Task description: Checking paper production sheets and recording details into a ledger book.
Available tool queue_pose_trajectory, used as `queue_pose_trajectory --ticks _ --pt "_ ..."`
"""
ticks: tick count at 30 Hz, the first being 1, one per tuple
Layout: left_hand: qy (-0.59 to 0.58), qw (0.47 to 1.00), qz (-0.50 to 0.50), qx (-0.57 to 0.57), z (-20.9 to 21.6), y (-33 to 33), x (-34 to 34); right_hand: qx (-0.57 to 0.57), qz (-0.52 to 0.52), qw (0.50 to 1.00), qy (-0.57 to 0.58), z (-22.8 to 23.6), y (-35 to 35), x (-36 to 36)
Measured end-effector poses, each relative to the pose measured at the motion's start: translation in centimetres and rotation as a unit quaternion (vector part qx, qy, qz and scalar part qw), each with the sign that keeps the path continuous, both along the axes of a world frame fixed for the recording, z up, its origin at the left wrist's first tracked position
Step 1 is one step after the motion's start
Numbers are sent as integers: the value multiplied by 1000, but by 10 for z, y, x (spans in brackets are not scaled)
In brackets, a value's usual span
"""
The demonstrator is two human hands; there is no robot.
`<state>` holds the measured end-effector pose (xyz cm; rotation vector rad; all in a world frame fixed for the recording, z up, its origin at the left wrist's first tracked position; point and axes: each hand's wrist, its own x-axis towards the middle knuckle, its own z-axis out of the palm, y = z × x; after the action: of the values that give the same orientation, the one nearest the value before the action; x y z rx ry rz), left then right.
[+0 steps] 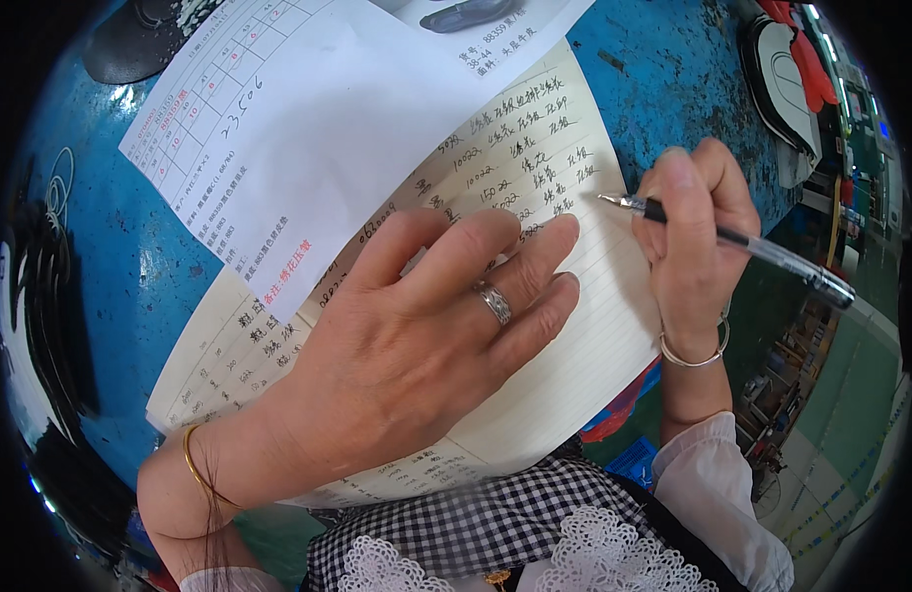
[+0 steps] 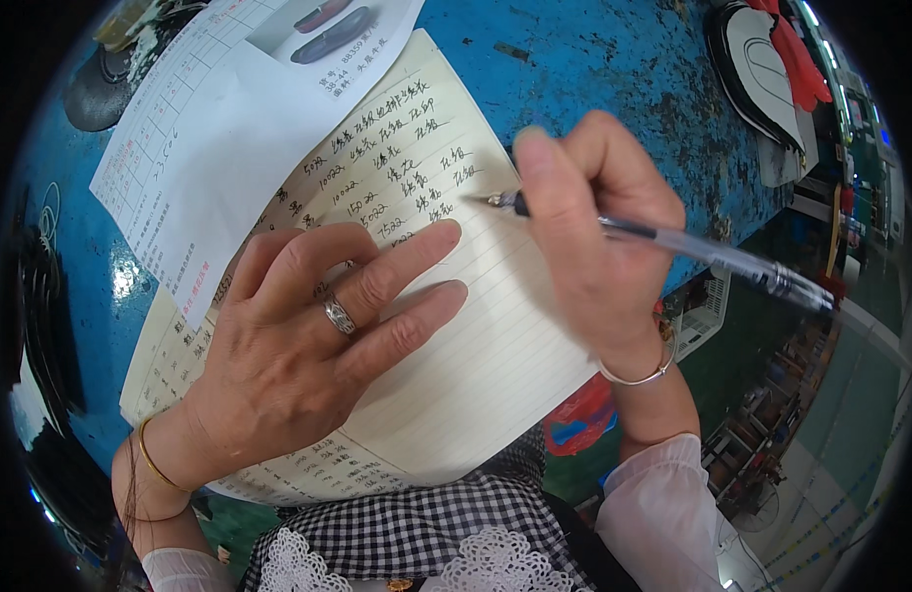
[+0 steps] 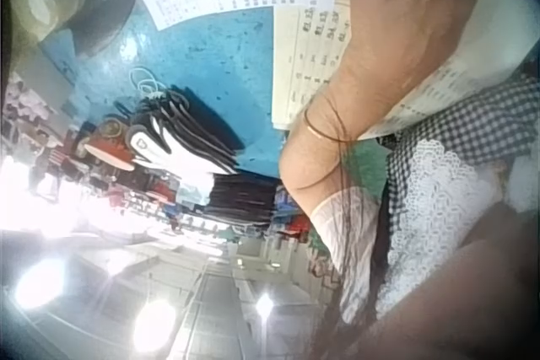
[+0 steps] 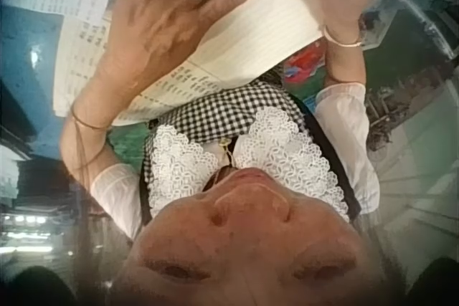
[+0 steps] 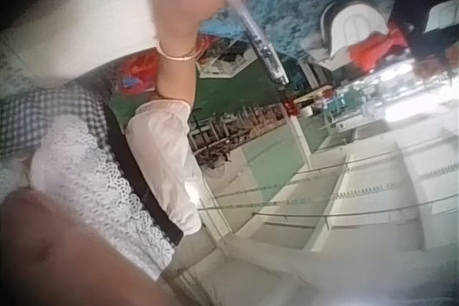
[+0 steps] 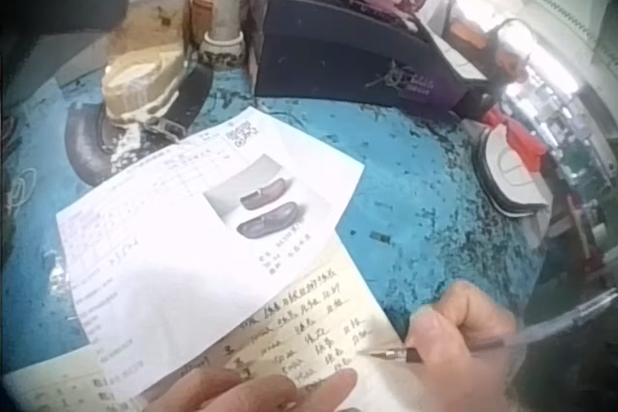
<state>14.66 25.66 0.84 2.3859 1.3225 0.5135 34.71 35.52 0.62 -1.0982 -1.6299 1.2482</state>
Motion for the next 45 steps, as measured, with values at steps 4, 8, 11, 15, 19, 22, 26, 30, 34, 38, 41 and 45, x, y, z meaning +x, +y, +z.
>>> queue_pose_trajectory --ticks 4,8,11,15,19,22,26,30,34,38,41,45 --pt "21 1000 -3 2 0 1 2 -25 4 1000 -2 5 9 2" --pt "35 999 0 5 2 2 5 1 41 999 -29 0 13 9" --pt "52 999 -2 7 4 2 8 24 69 996 -50 -3 13 9" --pt "58 998 -2 6 4 6 13 15 71 997 -24 -4 12 8" --pt "62 998 1 7 3 9 17 5 61 998 -15 -5 13 6" --pt "73 997 -3 20 2 8 17 10 63 997 -31 -4 14 7" --pt "62 998 -8 18 1 10 17 28 54 998 -28 -5 13 6" --pt "63 998 -9 23 1 10 15 76 54 995 -35 -10 14 6" --pt "61 998 -12 18 1 11 16 108 72 990 -55 -11 16 9" --pt "65 998 -14 17 1 11 15 101 83 990 -57 -10 15 7" --pt "64 998 -12 21 0 11 16 110 96 987 -61 -9 16 7" --pt "53 998 -6 20 -1 10 16 124 92 984 -89 -10 15 6"
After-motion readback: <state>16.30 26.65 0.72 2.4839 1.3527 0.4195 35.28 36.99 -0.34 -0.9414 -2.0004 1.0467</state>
